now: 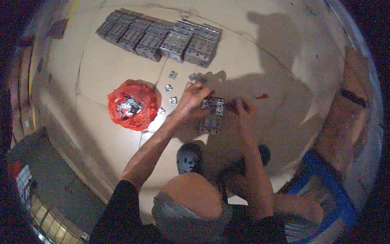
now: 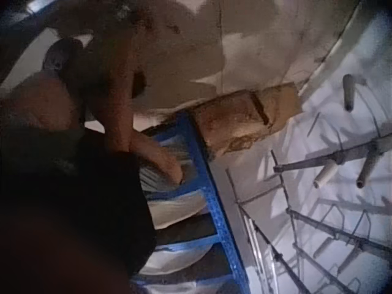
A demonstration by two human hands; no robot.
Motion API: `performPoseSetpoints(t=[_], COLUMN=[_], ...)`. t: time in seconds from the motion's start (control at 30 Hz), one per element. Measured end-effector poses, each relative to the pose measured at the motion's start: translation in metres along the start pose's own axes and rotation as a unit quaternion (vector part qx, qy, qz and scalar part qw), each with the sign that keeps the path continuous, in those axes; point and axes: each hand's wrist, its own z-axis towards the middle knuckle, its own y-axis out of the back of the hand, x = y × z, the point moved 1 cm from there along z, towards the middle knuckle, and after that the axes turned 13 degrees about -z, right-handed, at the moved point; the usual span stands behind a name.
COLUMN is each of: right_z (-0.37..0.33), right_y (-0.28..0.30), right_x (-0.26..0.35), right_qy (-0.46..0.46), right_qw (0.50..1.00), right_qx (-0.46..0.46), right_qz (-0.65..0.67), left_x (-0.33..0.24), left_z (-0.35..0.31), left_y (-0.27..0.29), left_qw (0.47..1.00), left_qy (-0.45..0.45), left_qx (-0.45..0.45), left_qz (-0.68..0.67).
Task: The person sits on the floor and assembles small metal components into a larger electrical device using a red-handled screwdriver. They repeatedly pick parts from a red bag and the floor, insert them into the device, and tighten them.
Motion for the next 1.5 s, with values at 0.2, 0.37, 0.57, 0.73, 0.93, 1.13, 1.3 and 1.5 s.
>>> performPoseSetpoints(t=[0.2,0.37,0.57,0.73,0.93,1.13,1.3,1.5], right_z=[0.012,0.015,0.019,0.04,0.039,0.01,0.01,0.013], right_y=[0.012,-0.005,-0.023,-0.005,0.03,0.021,-0.004,-0.044], right_x=[0.009,0.032,0.058,0.074,0.133,0.189,0.212,0.195], right_qy=[0.026,0.082,0.155,0.201,0.236,0.261,0.311,0.312], right_qw=[0.998,0.992,0.965,0.923,0.78,0.724,0.621,0.705], right_qx=[-0.002,0.042,0.135,0.223,0.255,0.248,0.315,0.386], right_qz=[-0.05,-0.083,-0.164,-0.243,-0.521,-0.589,-0.647,-0.506], left_x=[0.024,0.052,0.032,0.032,0.053,0.04,0.04,0.032], left_z=[-0.017,-0.039,-0.088,-0.178,-0.209,-0.19,-0.188,-0.188], left_y=[0.09,0.157,0.121,0.106,0.146,0.144,0.123,0.138], left_qw=[0.974,0.936,0.907,0.818,0.878,0.919,0.904,0.835], left_qy=[0.081,0.12,0.09,0.17,0.191,0.16,0.217,0.27], left_qx=[-0.181,-0.248,-0.379,-0.527,-0.421,-0.345,-0.352,-0.473], left_qz=[0.109,0.219,0.158,0.154,0.129,0.102,0.106,-0.078])
